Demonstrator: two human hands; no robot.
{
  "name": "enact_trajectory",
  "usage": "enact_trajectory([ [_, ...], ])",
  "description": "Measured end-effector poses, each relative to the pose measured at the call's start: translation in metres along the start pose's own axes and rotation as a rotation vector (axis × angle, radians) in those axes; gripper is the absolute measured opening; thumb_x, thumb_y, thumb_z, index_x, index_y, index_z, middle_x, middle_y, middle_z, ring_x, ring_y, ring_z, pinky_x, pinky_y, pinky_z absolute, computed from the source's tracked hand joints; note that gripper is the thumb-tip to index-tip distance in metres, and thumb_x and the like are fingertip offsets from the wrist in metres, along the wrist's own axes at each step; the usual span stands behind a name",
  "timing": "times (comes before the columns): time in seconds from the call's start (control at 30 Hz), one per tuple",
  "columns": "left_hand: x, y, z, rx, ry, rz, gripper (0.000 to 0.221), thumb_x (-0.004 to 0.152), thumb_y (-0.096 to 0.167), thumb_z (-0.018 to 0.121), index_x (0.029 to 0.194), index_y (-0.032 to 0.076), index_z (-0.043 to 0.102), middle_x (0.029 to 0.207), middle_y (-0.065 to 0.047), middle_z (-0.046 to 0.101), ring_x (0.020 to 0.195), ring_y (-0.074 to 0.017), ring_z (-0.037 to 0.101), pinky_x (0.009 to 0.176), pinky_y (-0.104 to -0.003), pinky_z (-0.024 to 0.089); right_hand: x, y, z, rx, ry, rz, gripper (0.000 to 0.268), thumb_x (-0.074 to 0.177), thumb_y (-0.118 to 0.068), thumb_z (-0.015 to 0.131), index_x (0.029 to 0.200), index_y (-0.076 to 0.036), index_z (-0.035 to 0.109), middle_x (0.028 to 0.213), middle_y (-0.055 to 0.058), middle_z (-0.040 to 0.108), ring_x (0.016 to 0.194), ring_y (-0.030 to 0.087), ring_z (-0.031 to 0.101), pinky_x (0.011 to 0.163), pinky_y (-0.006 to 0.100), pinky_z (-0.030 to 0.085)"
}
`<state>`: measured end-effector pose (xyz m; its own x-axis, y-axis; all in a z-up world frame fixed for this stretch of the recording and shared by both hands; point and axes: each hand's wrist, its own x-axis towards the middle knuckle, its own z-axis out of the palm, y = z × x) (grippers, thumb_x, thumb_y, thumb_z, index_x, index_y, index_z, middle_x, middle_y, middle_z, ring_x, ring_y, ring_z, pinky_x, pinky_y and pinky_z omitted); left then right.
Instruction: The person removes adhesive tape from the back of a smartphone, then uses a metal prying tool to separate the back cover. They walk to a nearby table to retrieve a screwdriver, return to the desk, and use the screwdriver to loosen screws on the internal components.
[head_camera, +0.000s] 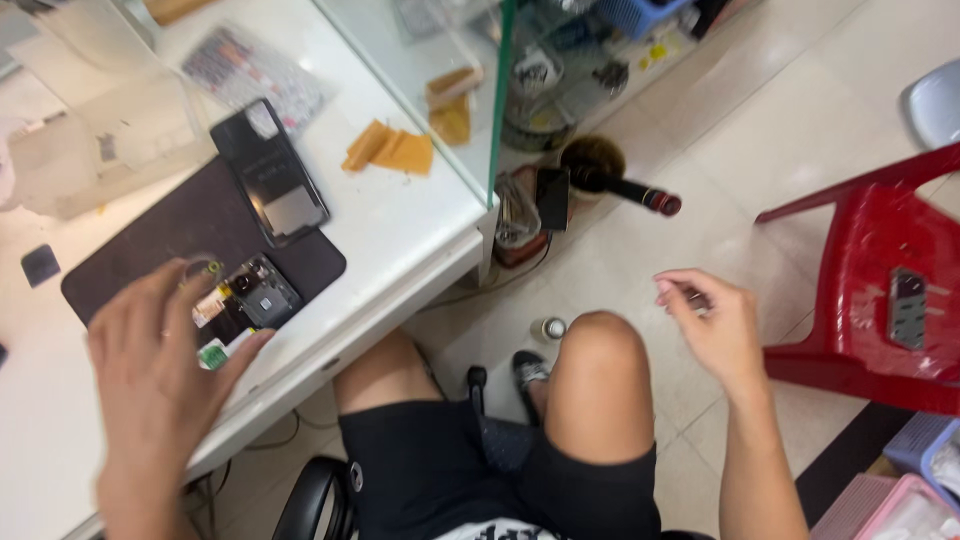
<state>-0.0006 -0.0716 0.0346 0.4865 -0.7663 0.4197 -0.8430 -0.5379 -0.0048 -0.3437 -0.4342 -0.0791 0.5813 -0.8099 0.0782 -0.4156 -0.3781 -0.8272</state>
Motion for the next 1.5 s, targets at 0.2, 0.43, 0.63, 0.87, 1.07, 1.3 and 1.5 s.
enact_trajectory([
  [0.2, 0.024, -0.037, 0.002, -0.162, -0.355, -0.108, 0.086, 0.067, 0.040, 0.087, 0.137, 0.001, 0.057, 0.136, -0.019, 0.056, 0.126, -0.0364, 0.053, 0.105, -0.045, 0.044, 0.008, 0.091, -0.014, 0.193, -0.009, 0.132, 0.019, 0.104, -0.009, 0.064, 0.116, 0.004, 0.072, 0.092, 0.008, 0.072, 0.084, 0.011, 0.067, 0.076, 0.025, 0.056],
  [0.43, 0.028, -0.025, -0.009, -0.139, -0.486, -0.360, 0.087, 0.057, 0.041, 0.095, 0.126, 0.000, 0.060, 0.117, -0.016, 0.060, 0.114, -0.0333, 0.057, 0.098, -0.041, 0.048, 0.057, 0.115, -0.010, 0.209, -0.056, 0.102, 0.019, 0.108, -0.011, 0.066, 0.113, 0.006, 0.072, 0.088, 0.011, 0.071, 0.084, 0.014, 0.066, 0.078, 0.026, 0.054],
  [0.63, 0.026, -0.028, -0.008, -0.210, -0.461, -0.494, 0.088, 0.053, 0.038, 0.098, 0.119, -0.004, 0.059, 0.110, -0.019, 0.064, 0.102, -0.0341, 0.062, 0.088, -0.041, 0.051, 0.071, 0.055, 0.005, 0.232, -0.177, -0.080, 0.016, 0.107, -0.007, 0.066, 0.112, 0.007, 0.071, 0.088, 0.011, 0.071, 0.082, 0.012, 0.067, 0.083, 0.026, 0.055],
  [0.87, 0.006, -0.042, -0.023, -0.482, -0.562, -0.670, 0.054, 0.075, 0.032, 0.085, 0.116, 0.001, 0.068, 0.082, -0.011, 0.073, 0.077, -0.0240, 0.069, 0.072, -0.038, 0.054, 0.038, -0.085, 0.053, 0.170, -0.358, -0.468, 0.017, 0.091, -0.003, 0.070, 0.106, -0.001, 0.076, 0.086, 0.005, 0.077, 0.079, 0.011, 0.072, 0.076, 0.024, 0.055],
  [1.07, -0.015, -0.022, -0.011, -1.175, -0.333, -0.780, 0.056, 0.074, 0.022, 0.084, 0.123, 0.003, 0.063, 0.102, -0.006, 0.074, 0.091, -0.0127, 0.069, 0.080, -0.030, 0.058, 0.055, -0.183, 0.118, 0.101, -0.384, -0.646, 0.016, 0.090, -0.004, 0.074, 0.106, -0.001, 0.075, 0.084, 0.009, 0.072, 0.065, 0.015, 0.065, 0.063, 0.027, 0.052],
  [1.3, 0.021, 0.058, 0.012, -1.835, -0.206, -0.747, 0.051, 0.095, 0.027, 0.069, 0.137, 0.001, 0.052, 0.111, -0.004, 0.068, 0.098, -0.0111, 0.062, 0.086, -0.029, 0.053, 0.067, -0.218, 0.129, 0.507, -0.742, -0.357, 0.022, 0.094, -0.005, 0.067, 0.114, 0.004, 0.070, 0.092, 0.010, 0.076, 0.074, 0.013, 0.072, 0.070, 0.025, 0.061],
  [1.5, 0.081, 0.104, -0.071, -1.662, -0.153, -0.633, 0.035, 0.105, 0.017, 0.056, 0.134, 0.000, 0.050, 0.114, -0.006, 0.065, 0.108, -0.0068, 0.057, 0.095, -0.026, 0.050, 0.070, -0.255, 0.059, 0.697, -0.799, -0.171, 0.030, 0.094, 0.000, 0.065, 0.121, 0.013, 0.061, 0.101, 0.013, 0.071, 0.085, 0.015, 0.072, 0.071, 0.029, 0.062],
])
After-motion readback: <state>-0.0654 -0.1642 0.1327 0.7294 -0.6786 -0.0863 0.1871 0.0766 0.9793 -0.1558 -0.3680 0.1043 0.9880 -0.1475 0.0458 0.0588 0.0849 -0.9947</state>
